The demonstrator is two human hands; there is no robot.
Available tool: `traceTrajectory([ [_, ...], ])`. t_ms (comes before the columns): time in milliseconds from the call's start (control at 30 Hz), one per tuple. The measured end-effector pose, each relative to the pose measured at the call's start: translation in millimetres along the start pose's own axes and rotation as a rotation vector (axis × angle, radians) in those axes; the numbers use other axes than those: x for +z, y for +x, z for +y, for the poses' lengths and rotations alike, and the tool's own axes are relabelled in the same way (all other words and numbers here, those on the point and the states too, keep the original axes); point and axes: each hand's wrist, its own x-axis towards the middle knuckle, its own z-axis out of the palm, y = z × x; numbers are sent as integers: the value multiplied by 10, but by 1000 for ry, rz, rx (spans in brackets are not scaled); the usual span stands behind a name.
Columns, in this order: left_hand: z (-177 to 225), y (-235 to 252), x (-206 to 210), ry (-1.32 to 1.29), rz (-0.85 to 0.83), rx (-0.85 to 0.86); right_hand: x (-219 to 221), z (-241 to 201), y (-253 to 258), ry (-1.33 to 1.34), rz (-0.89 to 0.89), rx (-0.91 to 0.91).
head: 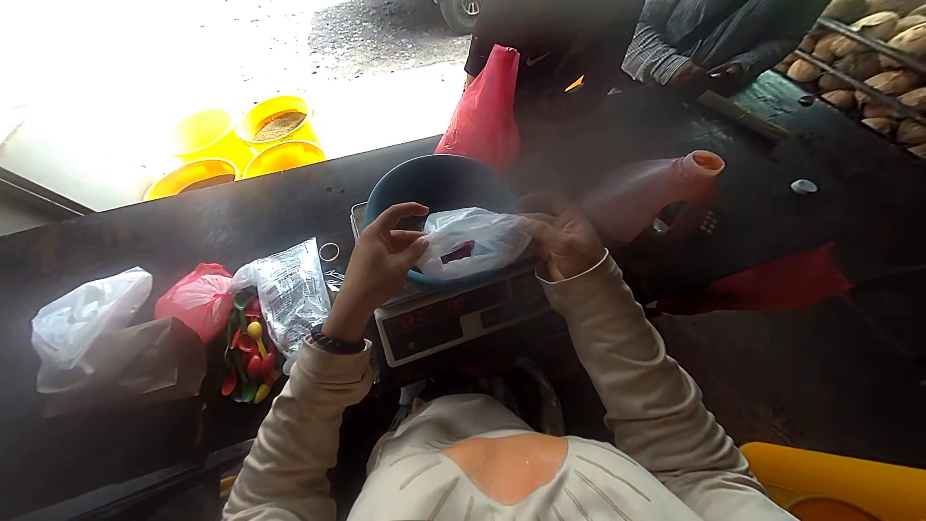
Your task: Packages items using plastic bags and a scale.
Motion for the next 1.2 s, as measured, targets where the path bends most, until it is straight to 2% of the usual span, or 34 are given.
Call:
traceTrajectory([
  [100,4,-55,-40,96,-29,23,-57,-29,14,-50,-39,41],
  [167,11,-82,-36,222,26,67,-37,-35,37,-163,-6,-10],
  [300,169,102,64,597,205,33,130,-119,107,-737,167,-179],
  [400,218,188,136,798,310,83,233,-201,145,-936,211,-178],
  [467,195,149,125,795,338,144,197,-197,192,-837,150,-67],
  [567,100,96,15,539,270,141,79,-141,250,-253,-34,170],
  [633,29,139,-60,321,197,126,-2,-149,263,41,-175,292],
  [700,14,148,-96,177,152,104,-36,-118,258,168,-246,314],
  [767,95,164,-123,105,71,72,6,-88,233,187,-160,261],
  [833,134,152,-158,144,-2,111,86,-90,207,86,-17,161],
  [900,122,136,-168,378,-24,207,153,-102,201,-54,76,47],
  [967,101,171,-94,625,34,252,192,-104,235,-260,148,-25],
  [1067,120,284,41,851,144,167,219,-194,262,-799,202,-103],
  [1133,212,308,124,936,147,82,304,-257,237,-991,217,-119],
  [1200,303,427,187,1018,69,-77,347,-251,232,-1059,191,-160],
])
